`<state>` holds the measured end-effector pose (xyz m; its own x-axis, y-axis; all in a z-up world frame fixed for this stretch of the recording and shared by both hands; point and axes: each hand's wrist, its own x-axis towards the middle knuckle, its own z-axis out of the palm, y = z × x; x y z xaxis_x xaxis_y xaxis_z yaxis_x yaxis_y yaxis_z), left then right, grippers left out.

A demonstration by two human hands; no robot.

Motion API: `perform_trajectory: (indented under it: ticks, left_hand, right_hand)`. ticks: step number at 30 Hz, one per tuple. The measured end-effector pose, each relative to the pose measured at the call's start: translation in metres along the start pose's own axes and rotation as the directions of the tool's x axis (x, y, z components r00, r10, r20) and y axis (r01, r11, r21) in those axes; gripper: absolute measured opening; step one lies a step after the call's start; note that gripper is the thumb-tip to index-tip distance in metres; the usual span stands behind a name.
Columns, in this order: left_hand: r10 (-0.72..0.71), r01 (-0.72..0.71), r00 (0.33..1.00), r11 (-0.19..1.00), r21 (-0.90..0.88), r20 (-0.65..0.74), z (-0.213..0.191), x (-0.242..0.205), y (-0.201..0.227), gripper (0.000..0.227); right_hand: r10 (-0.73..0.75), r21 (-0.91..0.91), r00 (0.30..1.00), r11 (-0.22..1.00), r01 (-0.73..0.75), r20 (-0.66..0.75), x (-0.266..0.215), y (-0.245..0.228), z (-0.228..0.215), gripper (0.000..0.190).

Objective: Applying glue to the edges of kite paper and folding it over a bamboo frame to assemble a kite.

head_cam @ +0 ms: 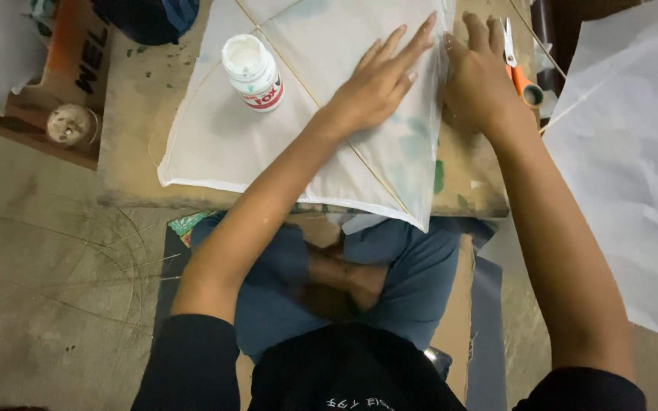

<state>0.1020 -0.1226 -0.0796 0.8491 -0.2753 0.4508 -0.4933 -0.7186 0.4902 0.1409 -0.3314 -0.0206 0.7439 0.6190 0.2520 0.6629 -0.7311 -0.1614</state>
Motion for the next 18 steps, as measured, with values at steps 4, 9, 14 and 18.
perform_trajectory:
  ticks: [4,9,14,18]
  left_hand:
    - [0.044,-0.044,0.999,0.99,0.133,0.0,-0.005,-0.005,0.012,0.081]
    - [0.059,-0.055,0.998,0.975,0.216,-0.01,-0.009,-0.008,0.021,0.075]
    - [0.049,-0.042,0.999,0.967,0.249,-0.02,-0.006,-0.006,0.019,0.076]
    - [0.047,-0.037,0.998,0.964,0.264,-0.031,-0.01,-0.008,0.024,0.074]
  right_hand:
    - [-0.009,-0.075,0.999,0.997,0.013,0.051,0.015,0.018,0.016,0.071]
    - [-0.024,-0.157,0.999,0.987,0.029,0.035,0.01,0.007,0.004,0.06]
    - [-0.211,-0.411,0.977,0.893,0.182,-0.025,0.0,0.029,0.001,0.048]
    - [-0.248,-0.256,0.958,0.945,0.205,-0.147,-0.002,0.036,-0.01,0.069]
